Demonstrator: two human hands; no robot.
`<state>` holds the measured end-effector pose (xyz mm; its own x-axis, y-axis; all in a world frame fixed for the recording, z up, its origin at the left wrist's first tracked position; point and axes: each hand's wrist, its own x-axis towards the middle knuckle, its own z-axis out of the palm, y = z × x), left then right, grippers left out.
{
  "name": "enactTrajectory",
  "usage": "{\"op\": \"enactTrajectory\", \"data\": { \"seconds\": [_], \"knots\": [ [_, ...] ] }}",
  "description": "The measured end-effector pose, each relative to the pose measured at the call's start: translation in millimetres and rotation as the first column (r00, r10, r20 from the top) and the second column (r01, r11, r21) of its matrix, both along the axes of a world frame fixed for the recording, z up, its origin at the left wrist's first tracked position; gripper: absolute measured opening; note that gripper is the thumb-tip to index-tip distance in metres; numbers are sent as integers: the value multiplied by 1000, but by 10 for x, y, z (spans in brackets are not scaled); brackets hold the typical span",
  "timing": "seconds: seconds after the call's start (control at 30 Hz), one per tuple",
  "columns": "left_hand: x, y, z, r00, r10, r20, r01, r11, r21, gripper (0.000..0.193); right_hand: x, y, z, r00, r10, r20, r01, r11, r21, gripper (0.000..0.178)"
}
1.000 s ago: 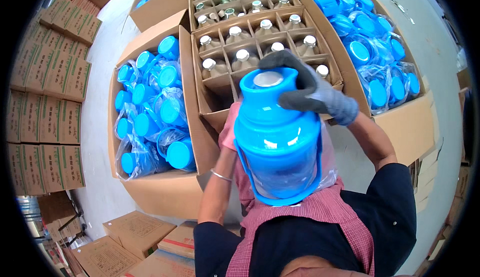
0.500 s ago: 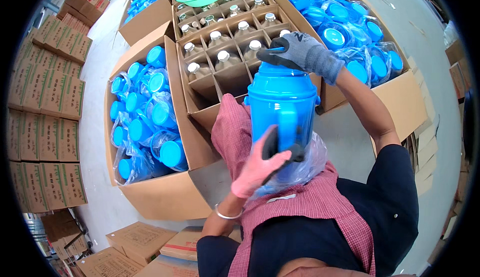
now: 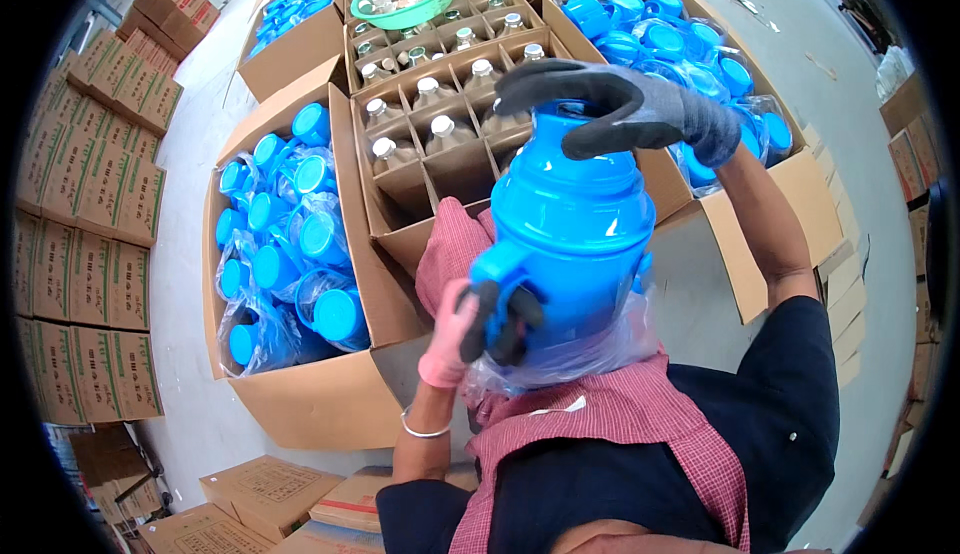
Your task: The person assembles blue plastic containers by inserting metal canisters into them and screwing on lids. They handle multiple units, moving them from a cardboard box to a green basin and then back into the box.
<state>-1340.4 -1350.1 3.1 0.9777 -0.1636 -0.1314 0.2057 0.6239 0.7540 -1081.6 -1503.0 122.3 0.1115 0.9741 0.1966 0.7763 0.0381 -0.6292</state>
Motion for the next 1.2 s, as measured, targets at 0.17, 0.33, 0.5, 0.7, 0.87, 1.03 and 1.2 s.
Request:
{"op": "enactTrajectory", "data": {
  "seconds": [0.17,0.33,0.5,0.7,0.87,1.03,1.2],
  "knots": [
    [28,-739,302,987,22,160,-160,283,946,65,-1,156,-230,984,-177,13,175,951,-255,41],
    [-1,35,-85,998,51,44,-59,978,200,43,-4,33,1,978,139,-153,-126,988,91,48],
    [74,-720,274,992,2,124,-122,226,966,62,142,191,-388,971,-106,214,170,935,-310,43],
    [128,164,-95,993,-65,98,52,989,135,62,76,172,-160,960,116,-256,-122,993,-5,38],
    [97,-377,86,999,42,-27,4,473,881,71,246,301,-249,985,-38,165,116,862,-493,51],
    [133,98,-272,989,55,135,-80,979,187,51,6,297,-56,993,81,-89,-100,966,-237,46],
    [10,-175,-134,994,94,49,-97,620,779,61,-197,437,2,966,-181,185,245,873,-422,49]
  ]
}}
